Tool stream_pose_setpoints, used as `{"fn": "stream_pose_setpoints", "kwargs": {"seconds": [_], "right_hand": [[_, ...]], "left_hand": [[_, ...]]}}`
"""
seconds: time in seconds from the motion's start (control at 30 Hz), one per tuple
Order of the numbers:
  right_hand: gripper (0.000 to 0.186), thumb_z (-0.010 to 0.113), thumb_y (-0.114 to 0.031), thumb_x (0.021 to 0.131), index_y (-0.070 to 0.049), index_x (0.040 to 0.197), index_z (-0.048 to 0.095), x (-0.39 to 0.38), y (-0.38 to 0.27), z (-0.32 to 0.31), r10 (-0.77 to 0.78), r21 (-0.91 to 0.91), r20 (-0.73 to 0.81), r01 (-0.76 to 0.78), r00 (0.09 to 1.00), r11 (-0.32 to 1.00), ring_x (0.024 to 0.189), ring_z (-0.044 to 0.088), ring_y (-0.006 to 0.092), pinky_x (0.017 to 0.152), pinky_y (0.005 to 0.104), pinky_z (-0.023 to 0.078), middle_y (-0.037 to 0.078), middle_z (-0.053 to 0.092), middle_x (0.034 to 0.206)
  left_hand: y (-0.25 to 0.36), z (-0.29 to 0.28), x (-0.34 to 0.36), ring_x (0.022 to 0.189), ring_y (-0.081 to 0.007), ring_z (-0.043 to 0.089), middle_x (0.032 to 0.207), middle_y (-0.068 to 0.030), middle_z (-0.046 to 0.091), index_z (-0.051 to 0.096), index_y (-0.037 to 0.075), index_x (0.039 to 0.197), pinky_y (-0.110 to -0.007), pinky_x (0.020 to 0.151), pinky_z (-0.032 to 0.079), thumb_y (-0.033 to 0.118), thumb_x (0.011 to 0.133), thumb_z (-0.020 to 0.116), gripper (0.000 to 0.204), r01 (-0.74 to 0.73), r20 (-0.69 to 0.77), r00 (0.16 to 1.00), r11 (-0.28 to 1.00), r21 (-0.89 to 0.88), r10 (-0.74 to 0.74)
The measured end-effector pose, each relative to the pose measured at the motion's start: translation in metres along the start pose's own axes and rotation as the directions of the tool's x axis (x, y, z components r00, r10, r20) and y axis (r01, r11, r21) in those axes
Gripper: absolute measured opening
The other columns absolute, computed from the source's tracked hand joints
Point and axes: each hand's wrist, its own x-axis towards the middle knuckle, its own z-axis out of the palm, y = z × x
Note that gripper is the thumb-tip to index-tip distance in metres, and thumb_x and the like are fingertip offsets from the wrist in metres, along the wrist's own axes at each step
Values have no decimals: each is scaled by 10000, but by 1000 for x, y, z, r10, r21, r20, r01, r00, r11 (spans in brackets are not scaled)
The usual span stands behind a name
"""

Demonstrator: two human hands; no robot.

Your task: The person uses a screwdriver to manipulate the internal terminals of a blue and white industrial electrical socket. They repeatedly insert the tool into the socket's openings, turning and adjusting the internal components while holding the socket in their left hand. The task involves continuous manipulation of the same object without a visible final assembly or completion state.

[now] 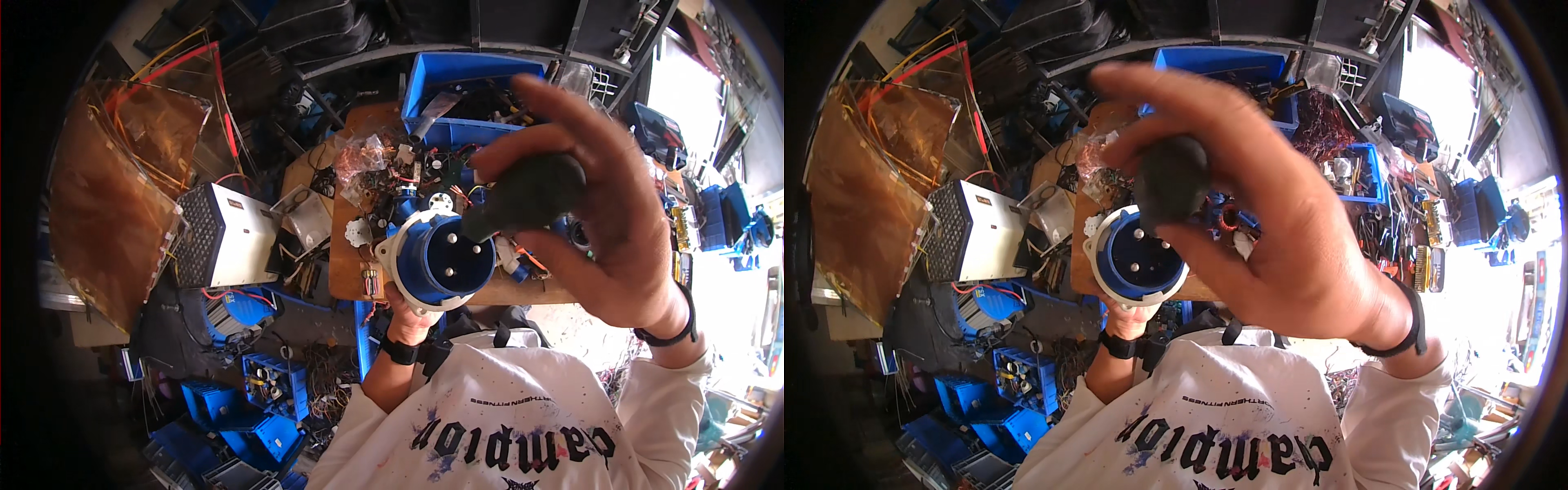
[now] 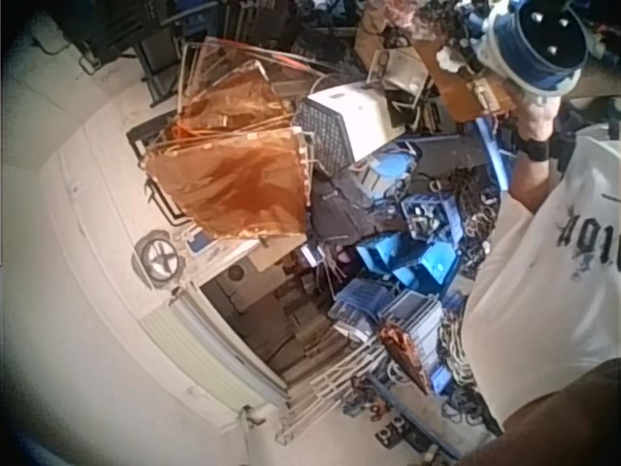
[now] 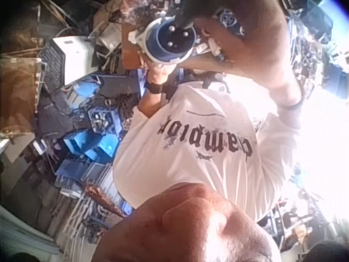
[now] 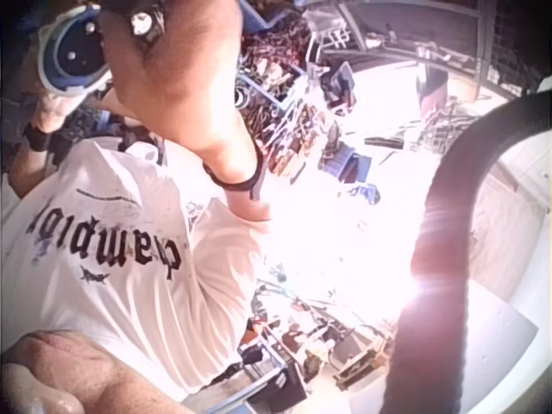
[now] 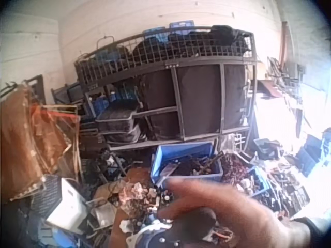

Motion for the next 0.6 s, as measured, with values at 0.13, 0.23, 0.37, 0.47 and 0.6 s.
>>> {"fn": "stream_pose_setpoints", "kwargs": {"seconds": [0.13, 0.23, 0.37, 0.47, 0.6], "right_hand": [[675, 650, 31, 798, 37, 1411, 367, 2, 3, -3, -95, -149, 70, 105, 993, 983, 1127, 593, 281, 997, 389, 471, 207, 556, 1245], [669, 655, 38, 781, 29, 1393, 388, 4, -11, -5, -49, -364, 77, 73, 996, 929, 1138, 594, 280, 992, 383, 473, 203, 557, 1256], [693, 639, 92, 760, 25, 1404, 391, 1, -19, -10, 73, -274, 99, -43, 992, 961, 1126, 607, 275, 974, 374, 485, 195, 566, 1255], [720, 607, 124, 753, 29, 1425, 369, 0, -4, -6, -36, -12, 108, 37, 994, 999, 1141, 601, 274, 978, 366, 483, 201, 550, 1291], [689, 672, 68, 740, 23, 1382, 425, 0, -6, -2, -121, -214, 88, 137, 989, 967, 1147, 592, 273, 925, 346, 495, 199, 533, 1293]], "left_hand": [[1, 6, -2, 1354, -335, 432, 1501, -135, 399, 301, 144, 1508, -573, 1089, 402, 807, 631, 677, 1161, -8, -102, 995, 998, 56, 13], [3, 11, -3, 1353, -347, 427, 1500, -135, 394, 299, 154, 1506, -609, 1072, 406, 817, 618, 676, 1171, -6, -166, 986, 995, 100, 22], [-1, 1, -4, 1351, -359, 428, 1502, -142, 390, 291, 154, 1510, -634, 1062, 407, 811, 630, 676, 1164, -13, -27, 1000, 999, 35, 14], [0, 2, -5, 1336, -314, 469, 1482, -144, 435, 311, 120, 1508, -501, 1110, 412, 772, 664, 688, 1131, -2, 0, 1000, 1000, -10, 2], [0, 5, -6, 1342, -343, 450, 1495, -153, 406, 298, 140, 1511, -568, 1092, 398, 782, 652, 688, 1141, -8, -35, 999, 1000, 10, 8]]}}
